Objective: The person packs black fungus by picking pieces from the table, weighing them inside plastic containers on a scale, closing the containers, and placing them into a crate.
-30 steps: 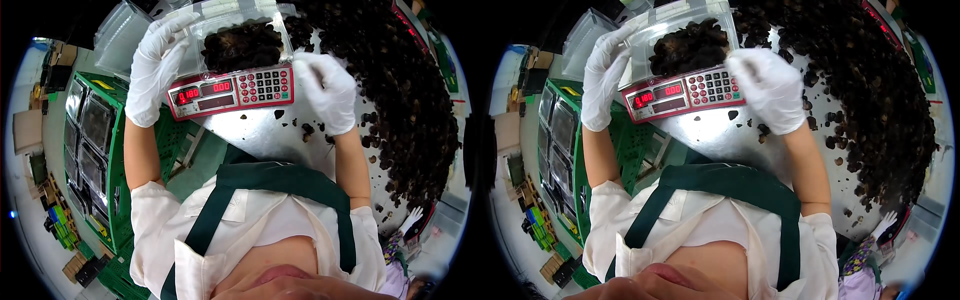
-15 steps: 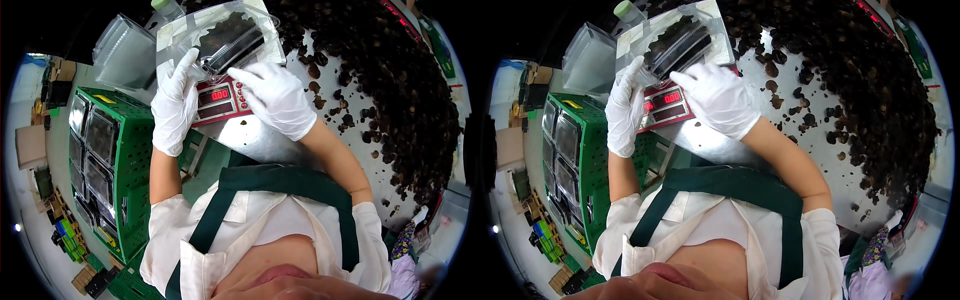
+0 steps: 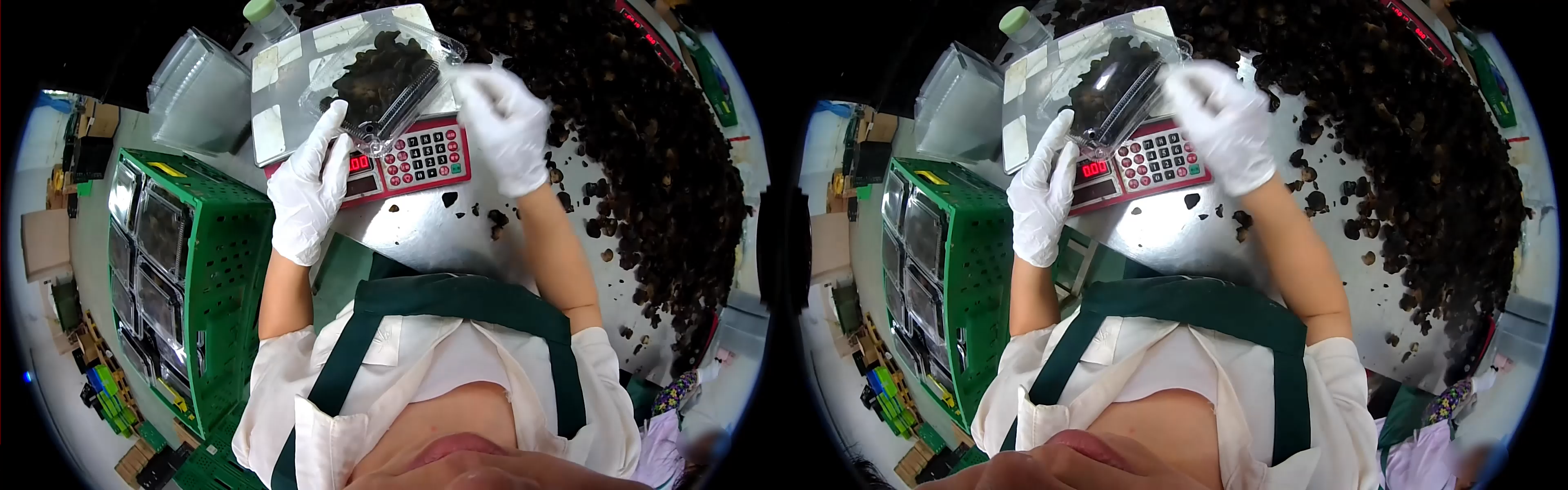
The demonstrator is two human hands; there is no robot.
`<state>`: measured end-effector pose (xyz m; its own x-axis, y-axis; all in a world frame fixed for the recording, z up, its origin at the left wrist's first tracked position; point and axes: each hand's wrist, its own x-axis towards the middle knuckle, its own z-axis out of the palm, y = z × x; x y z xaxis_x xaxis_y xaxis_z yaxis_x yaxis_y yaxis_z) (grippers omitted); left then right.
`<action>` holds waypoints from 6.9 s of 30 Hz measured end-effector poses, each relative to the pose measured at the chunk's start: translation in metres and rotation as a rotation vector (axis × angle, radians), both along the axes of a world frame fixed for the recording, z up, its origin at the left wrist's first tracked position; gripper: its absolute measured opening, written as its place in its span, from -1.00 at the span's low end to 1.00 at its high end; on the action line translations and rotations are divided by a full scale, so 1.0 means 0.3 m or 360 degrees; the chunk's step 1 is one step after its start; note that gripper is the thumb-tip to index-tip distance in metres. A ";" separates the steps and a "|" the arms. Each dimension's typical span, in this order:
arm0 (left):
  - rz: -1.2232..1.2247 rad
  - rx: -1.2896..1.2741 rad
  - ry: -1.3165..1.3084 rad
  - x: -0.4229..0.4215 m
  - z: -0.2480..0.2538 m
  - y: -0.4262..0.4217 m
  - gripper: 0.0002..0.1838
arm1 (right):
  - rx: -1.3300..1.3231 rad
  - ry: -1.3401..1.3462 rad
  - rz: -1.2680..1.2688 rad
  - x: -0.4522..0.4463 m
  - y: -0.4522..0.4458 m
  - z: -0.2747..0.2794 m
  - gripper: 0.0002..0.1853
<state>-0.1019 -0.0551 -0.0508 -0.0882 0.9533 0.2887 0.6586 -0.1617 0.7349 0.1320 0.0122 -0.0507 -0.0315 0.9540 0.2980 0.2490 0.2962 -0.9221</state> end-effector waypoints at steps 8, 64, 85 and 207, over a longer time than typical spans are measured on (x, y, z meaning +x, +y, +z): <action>0.0011 -0.0437 -0.0557 0.031 -0.017 -0.028 -0.35 | -0.0751 0.0089 0.0457 0.055 0.217 -0.031 -0.63; 0.0182 -0.0137 0.1360 -0.930 0.233 0.551 -0.69 | -0.0725 -0.0264 -0.0820 0.773 -0.559 -0.247 -0.63; -0.0338 0.0411 0.1316 0.097 0.063 0.025 -0.23 | -0.0593 0.0608 -0.0248 0.758 -0.323 -0.240 -0.75; -0.1166 0.0498 0.0510 0.402 -0.430 -0.244 -0.58 | -0.0617 0.0941 -0.0462 0.936 -0.970 -0.196 -0.55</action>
